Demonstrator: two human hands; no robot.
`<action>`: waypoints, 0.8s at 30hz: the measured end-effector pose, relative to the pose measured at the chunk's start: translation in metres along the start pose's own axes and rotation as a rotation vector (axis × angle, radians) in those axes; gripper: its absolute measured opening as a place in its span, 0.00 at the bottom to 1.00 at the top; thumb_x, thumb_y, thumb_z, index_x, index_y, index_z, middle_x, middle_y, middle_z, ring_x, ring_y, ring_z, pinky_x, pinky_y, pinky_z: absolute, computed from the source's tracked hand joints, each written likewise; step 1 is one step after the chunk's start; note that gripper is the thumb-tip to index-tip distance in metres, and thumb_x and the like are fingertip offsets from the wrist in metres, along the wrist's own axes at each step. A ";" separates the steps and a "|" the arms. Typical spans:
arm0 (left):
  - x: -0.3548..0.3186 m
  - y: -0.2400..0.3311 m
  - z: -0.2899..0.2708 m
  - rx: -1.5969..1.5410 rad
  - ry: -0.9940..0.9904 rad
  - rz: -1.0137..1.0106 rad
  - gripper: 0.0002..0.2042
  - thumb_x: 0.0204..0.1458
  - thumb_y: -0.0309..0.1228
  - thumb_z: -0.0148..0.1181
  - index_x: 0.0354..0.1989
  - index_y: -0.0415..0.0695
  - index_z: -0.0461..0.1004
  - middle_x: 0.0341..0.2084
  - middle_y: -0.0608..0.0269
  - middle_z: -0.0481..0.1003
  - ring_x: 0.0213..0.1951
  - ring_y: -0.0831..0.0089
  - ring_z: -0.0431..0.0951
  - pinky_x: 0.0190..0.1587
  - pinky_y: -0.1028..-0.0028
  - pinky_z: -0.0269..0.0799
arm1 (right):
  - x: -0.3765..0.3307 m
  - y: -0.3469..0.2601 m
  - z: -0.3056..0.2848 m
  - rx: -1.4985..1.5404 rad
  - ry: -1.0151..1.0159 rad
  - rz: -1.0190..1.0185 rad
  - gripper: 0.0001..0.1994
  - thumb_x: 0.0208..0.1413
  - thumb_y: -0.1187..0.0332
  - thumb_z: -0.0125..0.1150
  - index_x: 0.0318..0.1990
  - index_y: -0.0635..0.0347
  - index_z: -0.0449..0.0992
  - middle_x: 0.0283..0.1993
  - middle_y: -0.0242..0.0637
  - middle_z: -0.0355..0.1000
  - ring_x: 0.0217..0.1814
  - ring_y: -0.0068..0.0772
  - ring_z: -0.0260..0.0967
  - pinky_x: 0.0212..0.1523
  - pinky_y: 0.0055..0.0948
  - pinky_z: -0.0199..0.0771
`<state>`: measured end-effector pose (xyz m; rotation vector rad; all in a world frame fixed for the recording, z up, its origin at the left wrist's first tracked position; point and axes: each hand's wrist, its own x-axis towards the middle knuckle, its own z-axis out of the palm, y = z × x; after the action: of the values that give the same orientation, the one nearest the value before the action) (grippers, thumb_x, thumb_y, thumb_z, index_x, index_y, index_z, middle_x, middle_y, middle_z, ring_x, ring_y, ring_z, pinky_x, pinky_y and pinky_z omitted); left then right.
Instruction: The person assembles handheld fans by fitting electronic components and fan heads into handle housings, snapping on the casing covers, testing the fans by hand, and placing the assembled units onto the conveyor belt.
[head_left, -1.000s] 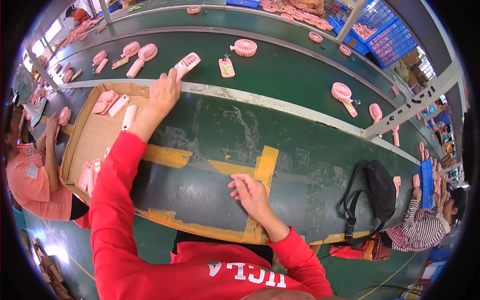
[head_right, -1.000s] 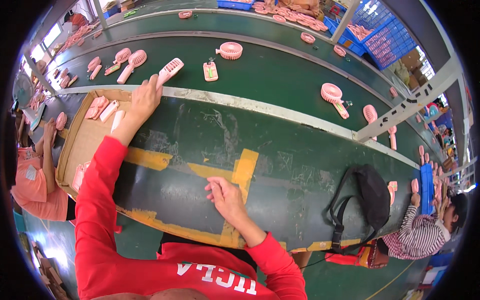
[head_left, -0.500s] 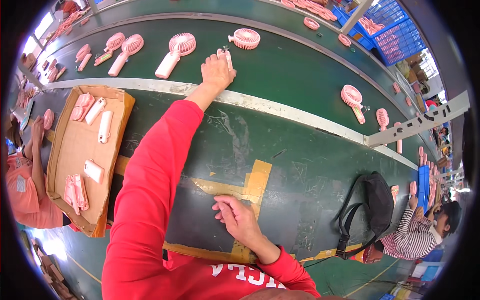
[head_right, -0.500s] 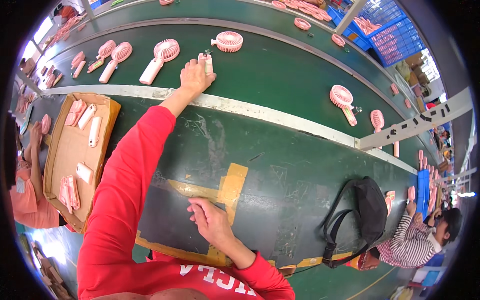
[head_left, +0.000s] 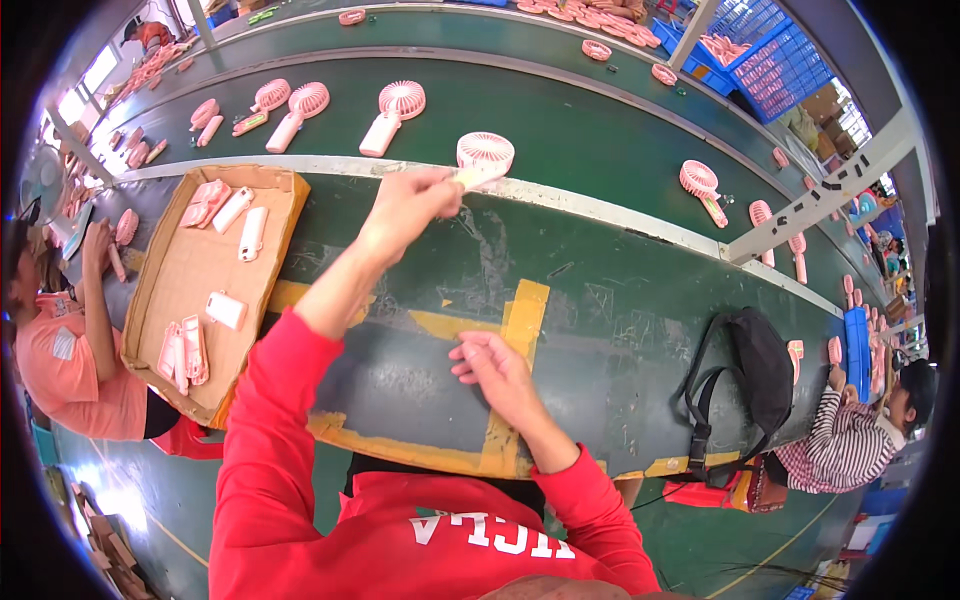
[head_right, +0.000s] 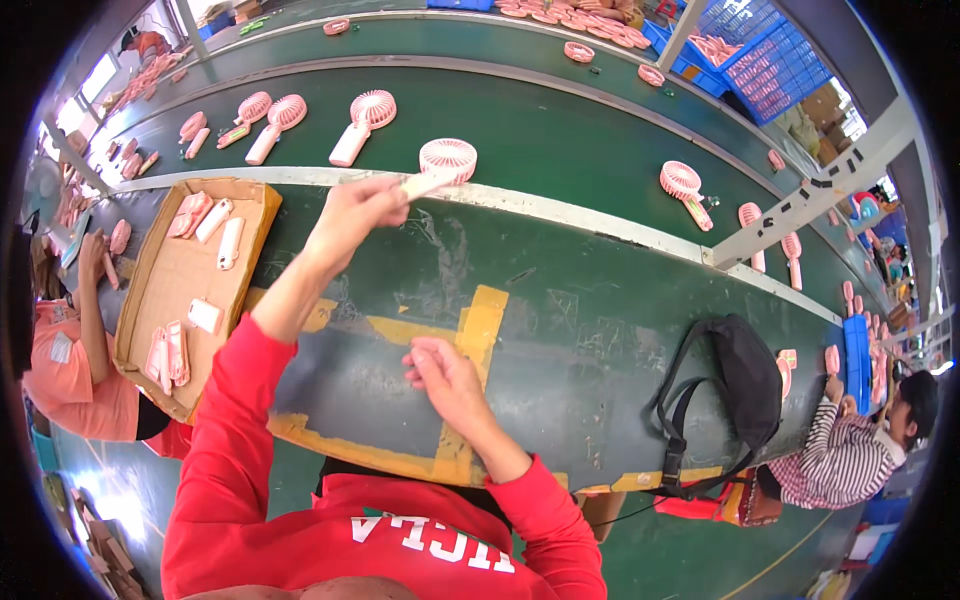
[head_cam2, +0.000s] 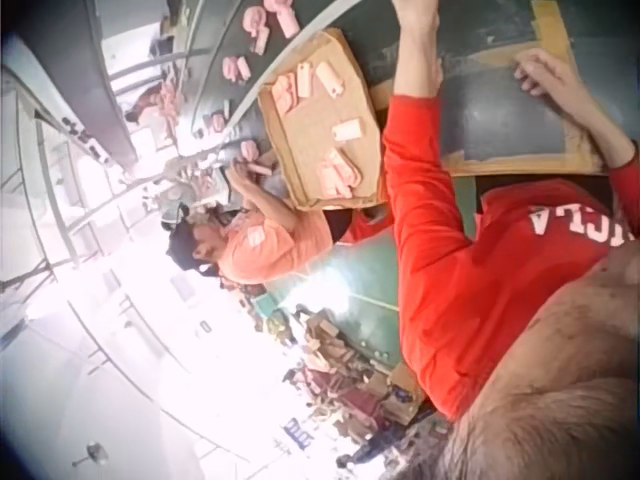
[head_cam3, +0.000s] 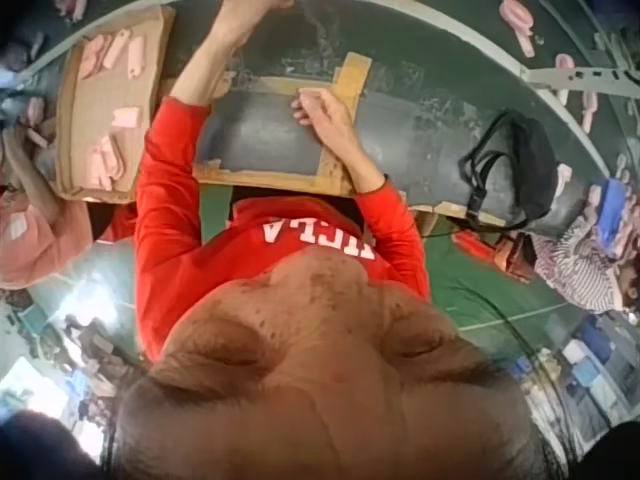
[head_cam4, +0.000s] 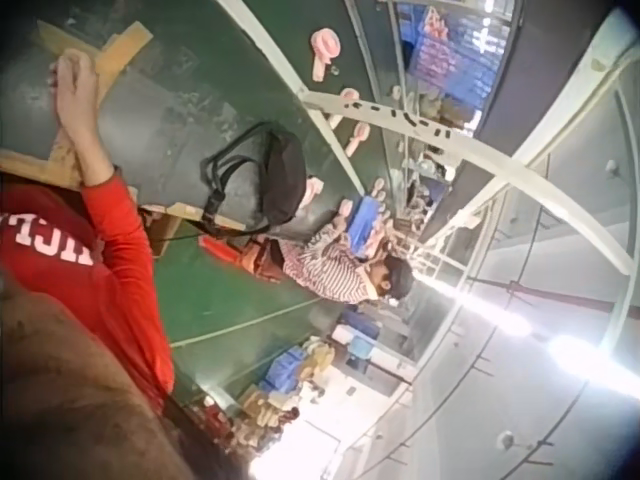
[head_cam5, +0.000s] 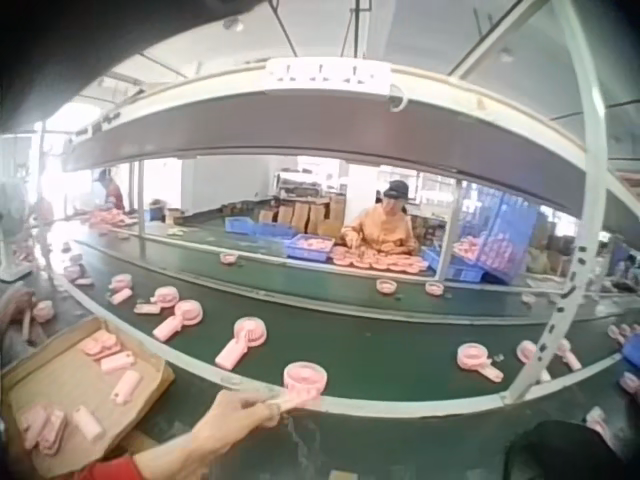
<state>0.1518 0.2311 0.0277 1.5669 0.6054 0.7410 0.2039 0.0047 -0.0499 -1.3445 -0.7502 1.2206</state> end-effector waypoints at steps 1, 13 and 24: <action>-0.026 0.005 0.001 0.006 0.038 -0.035 0.10 0.47 0.30 0.57 0.30 0.34 0.77 0.19 0.72 0.70 0.25 0.86 0.65 0.27 0.82 0.61 | -0.002 0.001 0.000 0.115 0.020 -0.004 0.17 0.63 0.63 0.47 0.53 0.67 0.64 0.44 0.40 0.71 0.41 0.27 0.70 0.42 0.24 0.73; -0.227 0.011 0.006 0.356 -0.308 0.006 0.12 0.48 0.29 0.61 0.39 0.36 0.75 0.41 0.51 0.75 0.44 0.60 0.76 0.46 0.68 0.71 | -0.059 0.017 0.030 0.617 0.074 0.155 0.14 0.61 0.60 0.50 0.46 0.61 0.70 0.42 0.35 0.72 0.44 0.31 0.72 0.45 0.29 0.74; -0.122 -0.054 -0.004 0.726 0.055 -0.001 0.36 0.40 0.40 0.70 0.52 0.26 0.63 0.41 0.44 0.75 0.42 0.66 0.77 0.45 0.72 0.71 | -0.094 0.018 0.035 0.482 0.027 0.223 0.13 0.59 0.61 0.53 0.42 0.64 0.70 0.31 0.38 0.74 0.30 0.29 0.74 0.31 0.28 0.77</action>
<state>0.0705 0.1503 -0.0401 2.2089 0.9865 0.5901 0.1419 -0.0758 -0.0397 -1.0557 -0.2612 1.4444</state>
